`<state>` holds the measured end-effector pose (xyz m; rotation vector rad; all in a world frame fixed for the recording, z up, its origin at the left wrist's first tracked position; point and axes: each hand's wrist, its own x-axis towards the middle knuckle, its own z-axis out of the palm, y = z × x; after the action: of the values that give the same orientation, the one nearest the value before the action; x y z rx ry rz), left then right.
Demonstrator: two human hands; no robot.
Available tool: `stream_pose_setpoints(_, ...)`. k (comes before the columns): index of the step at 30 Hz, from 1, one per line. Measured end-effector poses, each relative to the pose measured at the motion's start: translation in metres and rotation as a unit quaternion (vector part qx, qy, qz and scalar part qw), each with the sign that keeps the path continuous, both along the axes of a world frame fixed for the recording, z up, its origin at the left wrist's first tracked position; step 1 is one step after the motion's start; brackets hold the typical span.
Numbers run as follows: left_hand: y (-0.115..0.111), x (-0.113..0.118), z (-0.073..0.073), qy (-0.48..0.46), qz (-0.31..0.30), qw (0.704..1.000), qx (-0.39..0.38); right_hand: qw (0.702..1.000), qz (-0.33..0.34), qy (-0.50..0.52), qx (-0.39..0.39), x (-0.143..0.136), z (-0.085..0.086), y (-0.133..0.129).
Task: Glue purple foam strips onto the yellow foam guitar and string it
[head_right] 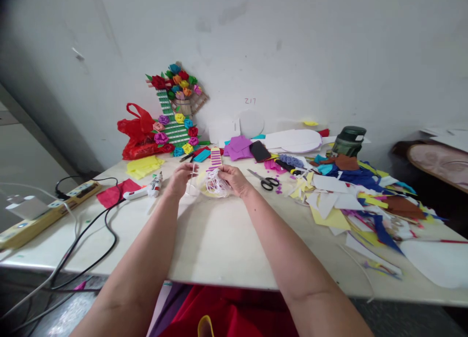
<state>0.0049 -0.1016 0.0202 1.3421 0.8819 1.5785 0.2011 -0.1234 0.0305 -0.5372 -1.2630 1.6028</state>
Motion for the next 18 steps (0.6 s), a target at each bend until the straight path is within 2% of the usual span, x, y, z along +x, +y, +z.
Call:
stream_pose_setpoints(2, -0.006, 0.010, 0.001, 0.048, -0.100, 0.993, -0.029, 1.000, -0.011, 0.027, -0.008, 0.002, 0.004, -0.001)
stream_pose_setpoints(5, -0.010, 0.018, 0.001, 0.101, -0.181, 0.975, -0.078, 0.996, -0.059, 0.065, -0.011, 0.007, 0.007, 0.001)
stream_pose_setpoints(7, -0.009, 0.015, 0.001, 0.124, -0.176, 0.972, -0.094, 0.993, -0.081, 0.079, -0.016, 0.013, 0.006, 0.005)
stream_pose_setpoints(9, -0.007, 0.007, 0.001, 0.124, -0.126, 0.979, -0.097, 0.991, -0.097, 0.085, -0.022, 0.020, 0.003, 0.009)
stream_pose_setpoints(11, -0.007, -0.003, 0.003, 0.086, -0.071, 0.990, -0.085, 0.990, -0.120, 0.076, -0.026, 0.025, 0.000, 0.013)
stream_pose_setpoints(12, -0.008, -0.006, 0.004, 0.063, -0.065, 0.993, -0.080, 0.989, -0.133, 0.064, -0.029, 0.026, -0.001, 0.015)
stream_pose_setpoints(14, -0.013, -0.008, 0.008, 0.060, -0.122, 0.986, -0.094, 0.985, -0.164, 0.032, -0.030, 0.030, -0.003, 0.018)
stream_pose_setpoints(16, -0.020, -0.003, 0.011, 0.109, -0.222, 0.961, -0.127, 0.981, -0.193, 0.004, -0.022, 0.033, -0.004, 0.021)
stream_pose_setpoints(18, -0.024, 0.004, 0.013, 0.165, -0.285, 0.933, -0.143, 0.974, -0.225, 0.000, -0.013, 0.037, -0.006, 0.025)
